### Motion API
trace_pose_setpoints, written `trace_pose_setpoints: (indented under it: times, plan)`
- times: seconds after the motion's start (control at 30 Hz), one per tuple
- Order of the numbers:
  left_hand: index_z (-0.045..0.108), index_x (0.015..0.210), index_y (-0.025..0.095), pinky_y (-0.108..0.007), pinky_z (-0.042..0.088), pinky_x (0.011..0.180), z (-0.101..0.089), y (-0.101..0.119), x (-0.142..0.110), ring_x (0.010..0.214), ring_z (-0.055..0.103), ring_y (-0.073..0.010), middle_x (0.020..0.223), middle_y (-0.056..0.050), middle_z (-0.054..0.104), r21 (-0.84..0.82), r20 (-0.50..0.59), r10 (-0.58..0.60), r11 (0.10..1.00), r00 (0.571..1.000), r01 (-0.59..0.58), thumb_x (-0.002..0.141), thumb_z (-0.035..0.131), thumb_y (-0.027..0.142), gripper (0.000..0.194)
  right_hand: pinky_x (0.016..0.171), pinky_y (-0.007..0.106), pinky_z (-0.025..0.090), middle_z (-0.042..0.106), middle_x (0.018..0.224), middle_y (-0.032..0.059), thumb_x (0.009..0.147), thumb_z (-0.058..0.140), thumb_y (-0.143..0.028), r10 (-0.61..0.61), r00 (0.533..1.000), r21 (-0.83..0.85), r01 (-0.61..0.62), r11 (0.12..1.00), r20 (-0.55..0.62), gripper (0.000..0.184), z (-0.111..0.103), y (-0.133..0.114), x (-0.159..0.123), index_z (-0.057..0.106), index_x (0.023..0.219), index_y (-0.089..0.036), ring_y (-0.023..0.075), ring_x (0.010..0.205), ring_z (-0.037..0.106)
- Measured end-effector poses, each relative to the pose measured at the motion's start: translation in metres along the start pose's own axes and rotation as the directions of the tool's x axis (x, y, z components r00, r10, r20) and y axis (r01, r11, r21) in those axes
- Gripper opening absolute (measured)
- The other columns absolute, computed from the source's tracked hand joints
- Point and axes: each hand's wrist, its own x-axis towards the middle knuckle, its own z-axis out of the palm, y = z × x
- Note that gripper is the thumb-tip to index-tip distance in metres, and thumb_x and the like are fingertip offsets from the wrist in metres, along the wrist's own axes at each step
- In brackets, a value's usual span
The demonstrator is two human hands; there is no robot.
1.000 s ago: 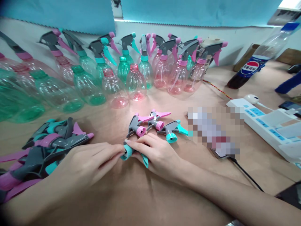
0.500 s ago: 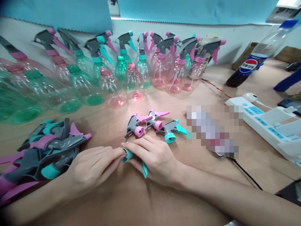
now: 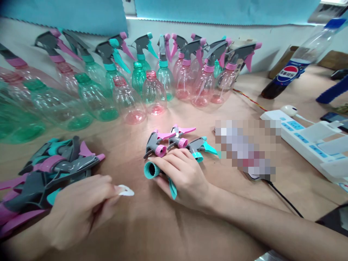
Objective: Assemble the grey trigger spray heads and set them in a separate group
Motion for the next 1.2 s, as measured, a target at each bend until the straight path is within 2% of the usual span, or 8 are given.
trace_pose_setpoints:
  times: [0.23,0.33,0.47,0.77,0.87,0.97,1.07,1.2]
  plan:
    - [0.054,0.1,0.014,-0.022,0.029,0.043,-0.001,-0.002,0.003,0.045,0.04,-0.0095,0.051,0.006,0.04,0.048,-0.043,0.036,0.998,0.998,-0.034,0.089,0.046,0.013,0.013,0.08,0.036,0.044,0.069,0.089,0.0028,0.081,0.058,-0.023,-0.006,1.0,0.142,0.004,0.99,0.012,0.029,0.001,-0.003,0.001,0.057,0.11,-0.018,0.0177,0.083,0.061]
    - [0.055,0.102,0.012,-0.024,0.033,0.046,0.002,0.001,0.0,0.05,0.046,-0.0115,0.056,0.003,0.048,0.095,-0.01,0.075,0.993,0.997,-0.074,0.087,0.05,0.013,0.016,0.085,0.038,0.043,0.069,0.091,0.0028,0.08,0.059,-0.022,0.025,1.0,0.169,-0.027,0.985,0.014,0.03,0.002,-0.001,0.0,0.057,0.11,-0.019,0.018,0.087,0.06]
    - [0.055,0.105,0.01,-0.025,0.031,0.045,0.005,0.003,-0.003,0.049,0.043,-0.0118,0.054,0.003,0.047,0.068,0.057,0.12,0.99,0.991,-0.124,0.086,0.051,0.01,0.02,0.089,0.039,0.041,0.068,0.094,0.0025,0.08,0.06,-0.02,0.026,1.0,0.205,-0.026,0.978,0.004,0.033,0.002,0.003,-0.002,0.055,0.112,-0.02,0.0171,0.089,0.061]
    - [0.057,0.1,0.011,-0.024,0.039,0.048,0.013,0.003,-0.002,0.049,0.045,-0.0109,0.055,0.003,0.052,-0.066,0.015,0.04,0.997,0.999,-0.039,0.085,0.052,0.01,0.016,0.088,0.039,0.042,0.069,0.087,0.0021,0.079,0.062,-0.02,0.008,1.0,0.219,-0.012,0.976,0.02,0.025,0.001,0.0,0.001,0.057,0.103,-0.018,0.0153,0.082,0.062]
    - [0.058,0.097,0.013,-0.022,0.039,0.048,0.016,0.004,-0.001,0.047,0.045,-0.0098,0.055,0.004,0.052,-0.186,-0.016,-0.029,0.982,0.999,0.025,0.084,0.053,0.009,0.014,0.088,0.038,0.042,0.069,0.086,0.0018,0.078,0.063,-0.021,0.0,1.0,0.219,-0.004,0.976,0.021,0.027,0.0,-0.001,0.001,0.058,0.104,-0.017,0.0148,0.08,0.062]
    - [0.058,0.093,0.016,-0.019,0.04,0.048,0.016,0.008,0.001,0.045,0.045,-0.0068,0.054,0.006,0.052,-0.342,0.007,-0.17,0.926,0.985,0.162,0.084,0.053,0.011,0.012,0.088,0.037,0.042,0.069,0.083,0.0014,0.077,0.064,-0.021,-0.018,1.0,0.212,0.013,0.977,0.019,0.029,0.0,0.0,0.001,0.059,0.104,-0.015,0.0134,0.077,0.062]
    - [0.057,0.085,0.018,-0.014,0.037,0.046,0.012,0.013,0.005,0.043,0.044,-0.0036,0.055,0.008,0.051,-0.398,0.1,-0.321,0.854,0.942,0.333,0.083,0.054,0.011,0.008,0.088,0.036,0.042,0.068,0.083,0.0017,0.077,0.065,-0.02,-0.04,0.999,0.206,0.036,0.978,0.014,0.03,0.001,0.0,0.0,0.059,0.105,-0.014,0.0125,0.076,0.062]
    - [0.054,0.082,0.019,-0.014,0.032,0.042,0.007,0.019,0.009,0.039,0.039,-0.0031,0.049,0.011,0.037,-0.332,0.218,-0.433,0.81,0.875,0.484,0.078,0.055,0.011,0.009,0.089,0.037,0.042,0.068,0.082,0.0021,0.077,0.063,-0.02,-0.053,0.998,0.192,0.048,0.98,0.021,0.029,0.0,0.0,0.001,0.059,0.105,-0.014,0.0128,0.076,0.062]
